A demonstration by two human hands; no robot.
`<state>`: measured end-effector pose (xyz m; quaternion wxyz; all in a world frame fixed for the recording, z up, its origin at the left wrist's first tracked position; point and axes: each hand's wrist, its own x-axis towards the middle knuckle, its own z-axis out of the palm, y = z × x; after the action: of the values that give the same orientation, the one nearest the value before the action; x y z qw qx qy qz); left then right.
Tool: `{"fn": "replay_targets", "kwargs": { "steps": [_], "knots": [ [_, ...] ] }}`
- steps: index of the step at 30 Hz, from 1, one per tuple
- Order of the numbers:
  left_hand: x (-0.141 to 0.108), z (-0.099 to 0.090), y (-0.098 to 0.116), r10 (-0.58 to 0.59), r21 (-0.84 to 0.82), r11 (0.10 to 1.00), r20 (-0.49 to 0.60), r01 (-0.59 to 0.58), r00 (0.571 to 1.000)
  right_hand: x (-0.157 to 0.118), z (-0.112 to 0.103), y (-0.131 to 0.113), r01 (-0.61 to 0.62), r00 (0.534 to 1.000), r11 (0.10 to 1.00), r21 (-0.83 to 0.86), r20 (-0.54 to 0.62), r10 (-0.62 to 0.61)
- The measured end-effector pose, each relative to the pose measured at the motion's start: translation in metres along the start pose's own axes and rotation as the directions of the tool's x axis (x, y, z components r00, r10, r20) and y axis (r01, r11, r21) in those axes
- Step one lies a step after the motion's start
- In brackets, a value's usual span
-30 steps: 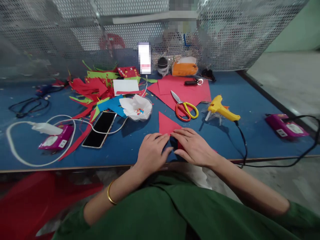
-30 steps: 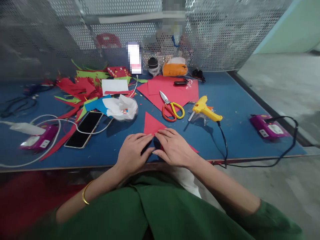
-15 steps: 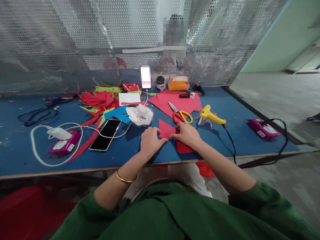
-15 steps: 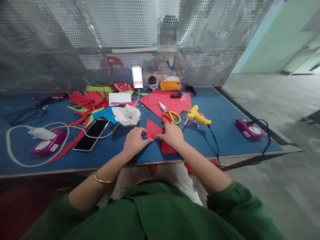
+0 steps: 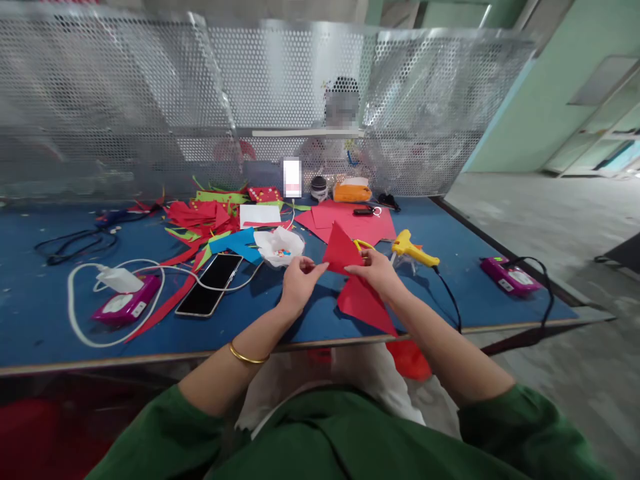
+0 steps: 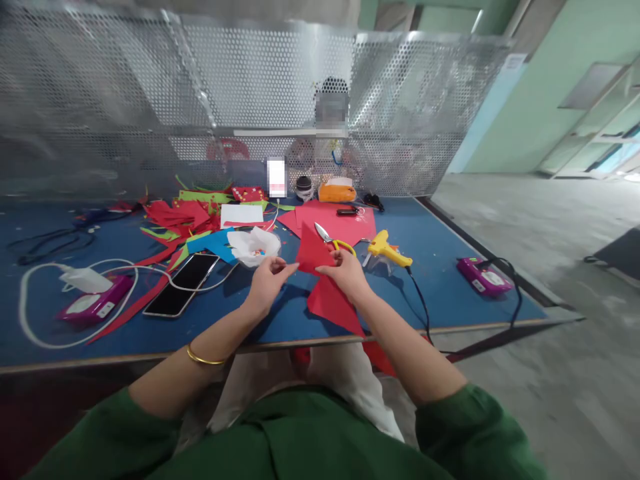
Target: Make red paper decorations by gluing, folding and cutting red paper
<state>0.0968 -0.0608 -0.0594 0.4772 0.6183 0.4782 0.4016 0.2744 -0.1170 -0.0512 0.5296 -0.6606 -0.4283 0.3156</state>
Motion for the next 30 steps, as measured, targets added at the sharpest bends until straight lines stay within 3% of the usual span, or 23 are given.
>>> {"fn": "replay_targets", "kwargs": {
  "steps": [6,12,18,26,30],
  "knots": [
    [0.017,0.023,0.016,-0.135,-0.353,0.912,0.225,0.21,0.965,0.009,0.019,-0.003,-0.012,0.992,0.946,0.324,-0.118,0.053],
    [0.032,0.027,0.021,-0.164,-0.39,0.88,0.292,0.273,0.942,0.019,0.035,0.009,0.017,0.957,0.932,0.361,-0.275,0.089],
    [0.039,0.016,0.022,-0.122,-0.277,0.932,0.366,0.233,0.923,0.021,0.038,0.015,0.026,0.942,0.961,0.276,-0.329,0.069],
    [0.034,0.025,0.008,-0.016,-0.199,0.978,0.234,0.064,0.972,0.009,0.043,0.013,0.024,0.98,0.969,0.245,-0.199,0.025],
    [0.032,0.024,0.007,0.024,-0.166,0.986,0.202,0.01,0.979,0.005,0.037,0.003,0.049,0.977,0.972,0.231,-0.213,0.002]
  ]
}}
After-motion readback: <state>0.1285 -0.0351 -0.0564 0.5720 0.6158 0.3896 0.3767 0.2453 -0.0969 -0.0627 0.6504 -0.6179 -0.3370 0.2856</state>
